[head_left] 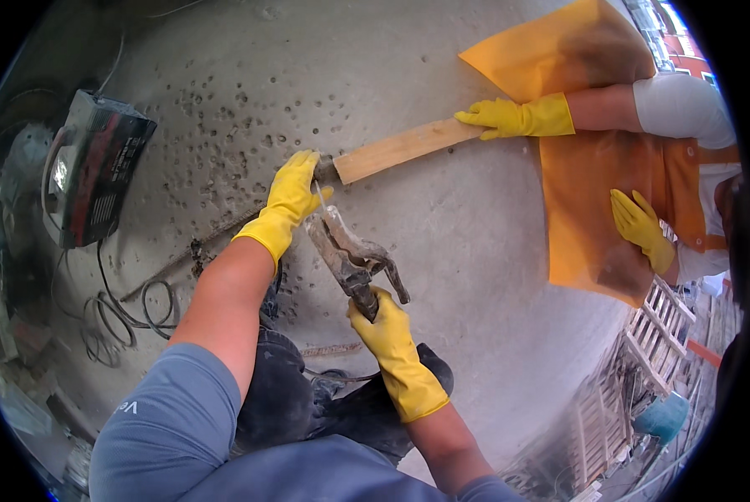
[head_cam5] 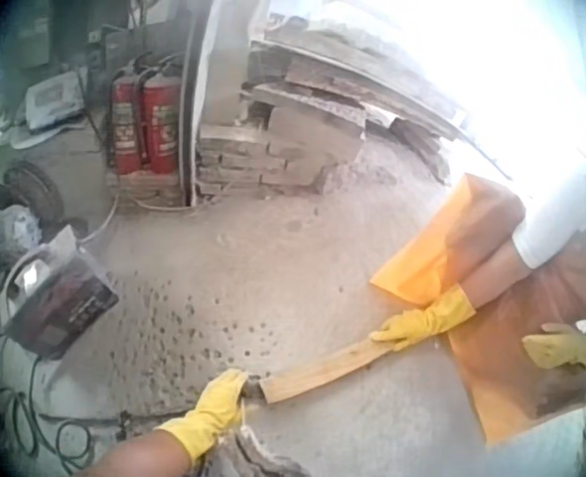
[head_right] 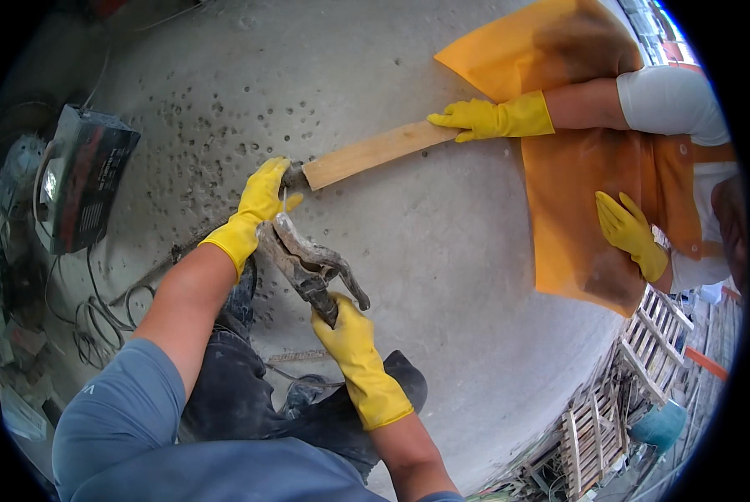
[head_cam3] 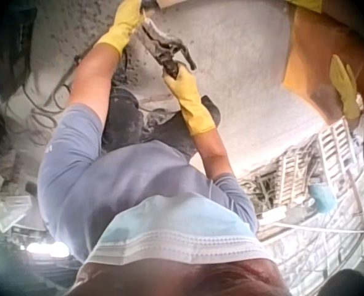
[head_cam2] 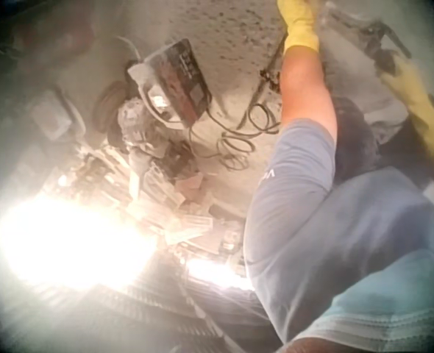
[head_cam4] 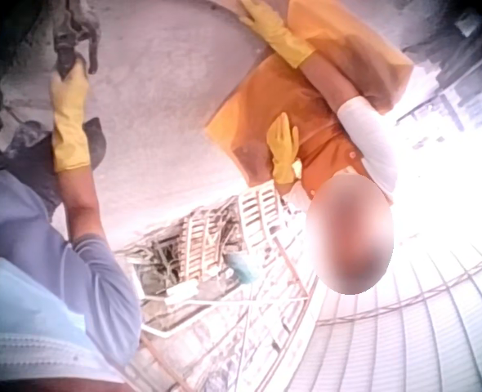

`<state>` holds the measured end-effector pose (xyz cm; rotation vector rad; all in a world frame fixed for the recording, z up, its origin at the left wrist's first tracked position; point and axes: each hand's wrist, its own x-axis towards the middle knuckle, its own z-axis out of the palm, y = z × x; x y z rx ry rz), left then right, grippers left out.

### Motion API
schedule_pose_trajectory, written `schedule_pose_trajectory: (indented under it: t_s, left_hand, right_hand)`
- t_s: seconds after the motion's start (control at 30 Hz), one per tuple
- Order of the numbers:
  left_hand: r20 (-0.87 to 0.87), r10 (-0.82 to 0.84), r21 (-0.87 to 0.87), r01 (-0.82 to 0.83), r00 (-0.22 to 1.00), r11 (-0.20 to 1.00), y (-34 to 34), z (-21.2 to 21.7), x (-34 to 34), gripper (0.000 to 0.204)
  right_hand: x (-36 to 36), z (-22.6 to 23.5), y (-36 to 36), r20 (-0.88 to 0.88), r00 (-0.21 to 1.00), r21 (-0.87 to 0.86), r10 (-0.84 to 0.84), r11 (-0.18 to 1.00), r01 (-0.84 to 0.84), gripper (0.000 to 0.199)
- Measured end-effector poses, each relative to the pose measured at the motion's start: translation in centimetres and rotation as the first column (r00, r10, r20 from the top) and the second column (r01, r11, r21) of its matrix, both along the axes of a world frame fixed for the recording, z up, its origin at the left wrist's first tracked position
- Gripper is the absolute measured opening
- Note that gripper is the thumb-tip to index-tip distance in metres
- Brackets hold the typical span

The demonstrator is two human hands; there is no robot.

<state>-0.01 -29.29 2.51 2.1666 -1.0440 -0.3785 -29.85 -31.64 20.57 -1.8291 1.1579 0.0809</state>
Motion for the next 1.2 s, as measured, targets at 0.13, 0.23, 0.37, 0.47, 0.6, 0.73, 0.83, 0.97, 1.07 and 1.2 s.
schedule_pose_trajectory:
  t_s: [0.13,0.23,0.37,0.47,0.6,0.73,0.83,0.97,1.07,1.2]
  left_hand:
    - [0.013,0.014,-0.007,-0.014,1.000,1.000,-0.2,-0.3,-0.2,0.081]
    - [0.020,0.019,-0.020,-0.019,1.000,1.000,-0.5,-0.6,-0.3,0.080]
    - [0.000,0.006,-0.026,-0.006,1.000,1.000,-1.2,-0.4,-0.5,0.081]
    - [0.001,0.013,-0.009,-0.013,1.000,1.000,-1.5,-0.2,-0.7,0.081]
    - [0.027,0.018,-0.042,-0.017,0.999,0.999,-0.9,-0.9,-0.3,0.081]
    - [0.000,0.021,-0.026,-0.021,1.000,0.999,-0.3,-0.5,-0.2,0.080]
    - [-0.033,0.046,0.014,-0.045,0.998,0.999,0.1,0.1,-0.2,0.079]
    - [-0.028,0.048,0.043,-0.047,0.998,0.998,-0.1,0.6,-0.2,0.079]
    - [-0.026,0.054,0.027,-0.053,0.998,0.998,0.1,0.3,-0.2,0.079]
    - [-0.032,0.071,0.014,-0.071,0.997,0.997,-0.3,0.1,-0.5,0.077]
  right_hand:
    - [0.2,0.1,-0.2,-0.011,1.000,-0.025,0.024,0.999,-0.024,0.041]
    - [0.3,-0.3,-0.3,0.024,1.000,-0.008,0.008,1.000,-0.008,0.042]
    - [0.4,-0.6,-0.4,0.006,1.000,0.014,-0.007,1.000,0.007,0.042]
    - [0.0,-1.3,-0.5,0.006,1.000,0.018,-0.009,1.000,0.009,0.043]
    - [0.3,-1.4,-0.6,-0.010,1.000,0.015,0.000,1.000,0.001,0.043]
    - [0.2,-1.5,-0.7,-0.007,1.000,0.001,0.002,1.000,-0.002,0.043]
    - [0.3,-1.4,-0.7,-0.006,1.000,-0.020,0.009,1.000,-0.009,0.042]
    - [0.3,-1.1,-0.8,0.001,0.997,-0.045,0.072,0.996,-0.072,0.038]
    - [0.3,-1.3,-0.7,-0.012,0.999,-0.032,0.037,0.999,-0.037,0.042]
    - [0.1,-1.5,-0.9,-0.019,0.999,-0.036,0.043,0.998,-0.044,0.042]
